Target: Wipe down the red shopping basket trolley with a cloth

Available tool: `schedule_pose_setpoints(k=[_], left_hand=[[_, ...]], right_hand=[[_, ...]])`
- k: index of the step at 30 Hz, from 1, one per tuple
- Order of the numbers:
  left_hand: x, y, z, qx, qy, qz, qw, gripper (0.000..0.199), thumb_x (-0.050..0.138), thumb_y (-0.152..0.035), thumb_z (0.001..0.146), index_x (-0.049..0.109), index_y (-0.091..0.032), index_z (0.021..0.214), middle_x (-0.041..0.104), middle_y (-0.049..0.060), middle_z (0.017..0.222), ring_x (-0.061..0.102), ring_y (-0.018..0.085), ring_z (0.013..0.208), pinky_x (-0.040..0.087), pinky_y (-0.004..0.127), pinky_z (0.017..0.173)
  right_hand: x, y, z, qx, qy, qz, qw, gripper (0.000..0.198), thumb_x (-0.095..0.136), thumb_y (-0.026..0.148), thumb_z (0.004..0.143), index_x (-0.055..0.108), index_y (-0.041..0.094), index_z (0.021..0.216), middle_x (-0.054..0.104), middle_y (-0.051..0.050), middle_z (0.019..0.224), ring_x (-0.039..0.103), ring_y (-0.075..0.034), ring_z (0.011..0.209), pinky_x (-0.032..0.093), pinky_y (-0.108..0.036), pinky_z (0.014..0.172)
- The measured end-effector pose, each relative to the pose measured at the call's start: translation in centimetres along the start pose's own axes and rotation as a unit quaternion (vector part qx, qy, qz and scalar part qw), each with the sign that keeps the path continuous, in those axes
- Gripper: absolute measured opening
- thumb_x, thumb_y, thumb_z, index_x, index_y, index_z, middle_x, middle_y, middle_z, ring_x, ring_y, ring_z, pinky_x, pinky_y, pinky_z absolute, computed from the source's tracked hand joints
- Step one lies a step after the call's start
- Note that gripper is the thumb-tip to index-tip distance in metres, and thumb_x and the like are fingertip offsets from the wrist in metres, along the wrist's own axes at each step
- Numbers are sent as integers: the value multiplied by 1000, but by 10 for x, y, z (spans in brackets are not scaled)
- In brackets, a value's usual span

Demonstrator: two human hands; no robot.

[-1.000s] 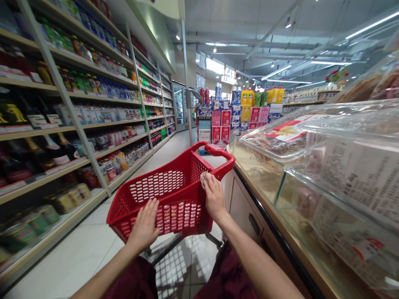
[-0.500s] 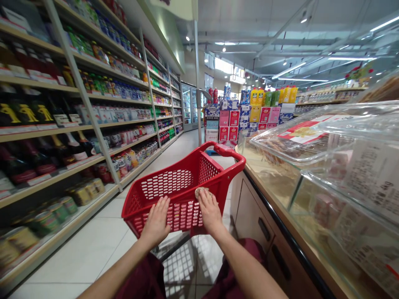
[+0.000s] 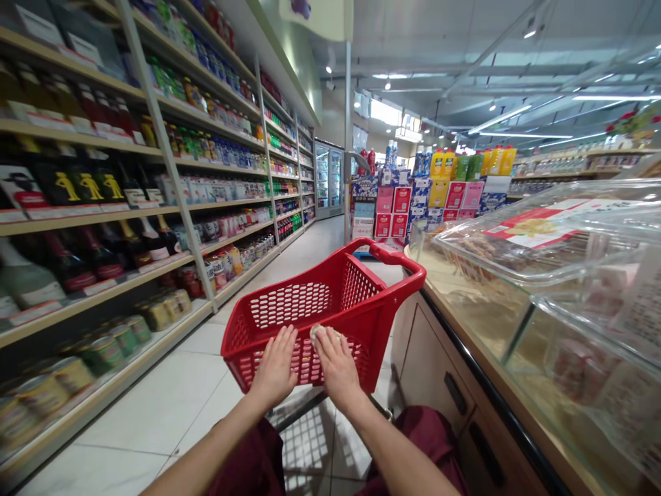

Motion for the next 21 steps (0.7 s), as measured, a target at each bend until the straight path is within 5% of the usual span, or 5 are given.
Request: schedule_pose_setpoints(k=[9,15,21], left_hand=[[-4,-1,-1,2,0,5,1000,76,39,-12,58,24,-7,133,21,10,142,12,21,132,16,40,107],[-4,0,0,4,-20,16,1000,74,39,-9,58,28,-6,131,24,10,141,15,22,131,16,41,108],[-5,1,2,4,-27,10,1000,74,41,-9,58,28,-6,131,28,11,140,17,22,131,18,40,107]], right_hand=[[-4,-2,-3,-21,14,3,1000,47,33,10,83,40,20,128,45,-3,130,29,-20,125,29,-39,99],[-14,-23,38,-12,56,-25,998,47,34,10,83,39,22,129,42,-2,132,32,-23,124,27,-42,100],[-52,-138,43,45,71,-77,993,43,33,5,81,52,18,118,49,-7,125,35,-29,120,27,-50,97]])
Point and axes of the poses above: each hand's wrist, its own z-axis towards the middle knuckle, its own x-axis out of the palm, y = z × x, the point moved 10 cm from there along z, towards the middle knuckle
